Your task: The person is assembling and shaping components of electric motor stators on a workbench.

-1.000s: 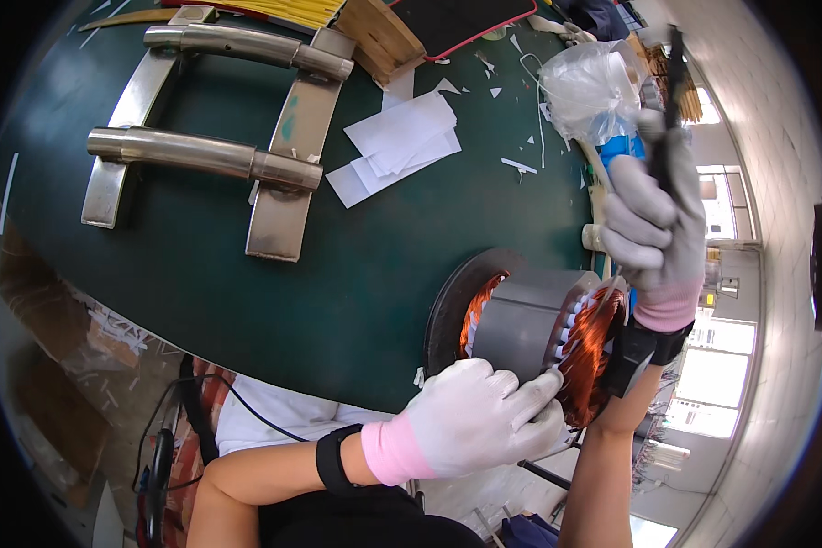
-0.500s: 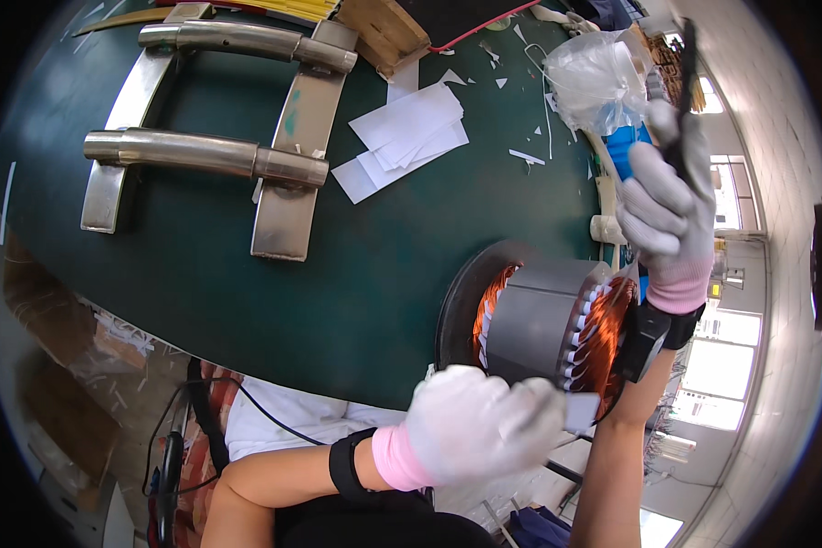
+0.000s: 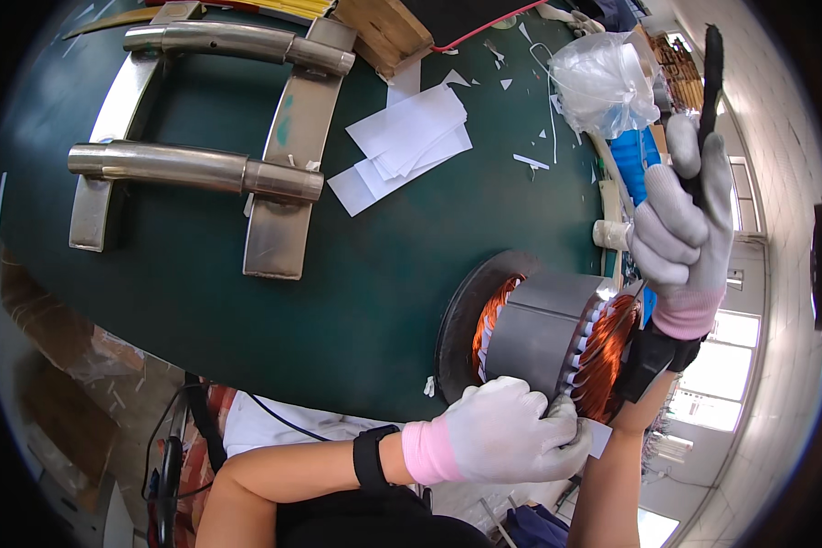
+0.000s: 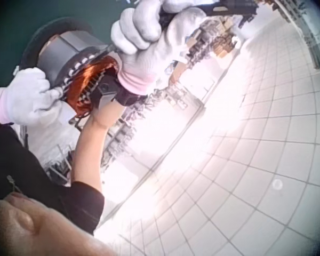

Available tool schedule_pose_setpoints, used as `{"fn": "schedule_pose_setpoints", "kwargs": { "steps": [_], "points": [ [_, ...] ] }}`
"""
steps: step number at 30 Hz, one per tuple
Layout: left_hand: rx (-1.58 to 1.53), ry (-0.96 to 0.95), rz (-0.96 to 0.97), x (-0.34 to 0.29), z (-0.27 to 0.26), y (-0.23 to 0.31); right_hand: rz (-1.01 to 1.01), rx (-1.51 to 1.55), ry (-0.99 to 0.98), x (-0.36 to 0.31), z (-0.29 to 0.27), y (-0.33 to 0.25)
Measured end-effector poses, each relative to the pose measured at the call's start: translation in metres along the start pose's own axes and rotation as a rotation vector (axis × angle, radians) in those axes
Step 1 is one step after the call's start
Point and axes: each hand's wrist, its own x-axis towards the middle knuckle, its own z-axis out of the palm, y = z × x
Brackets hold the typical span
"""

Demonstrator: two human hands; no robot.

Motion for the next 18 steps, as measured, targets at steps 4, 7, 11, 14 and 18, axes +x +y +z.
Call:
{"fn": "schedule_pose_setpoints", "kwargs": {
  "steps": [4, 7, 11, 14, 18],
  "points": [
    [0.032, -0.025, -0.04, -0.005, -0.001, 0.0, 0.107, -0.183, 0.025, 0.013, -0.028, 0.039],
    [-0.027, 0.0, -0.017, -0.001, 0.008, 0.007, 0.209, -0.475, 0.105, 0.01, -0.057, 0.03],
    [-0.04, -0.007, -0.009, -0.007, 0.009, 0.007, 0.279, -0.151, -0.075, 0.023, -0.022, -0.017],
    [-0.057, 0.051, -0.015, -0.004, 0.009, 0.009, 0.158, -0.088, 0.199, 0.0, -0.051, 0.042],
    [-0.111, -0.017, -0.236, -0.009, -0.009, 0.013, 0.176, 0.307, 0.234, 0.004, -0.038, 0.071]
  ]
}}
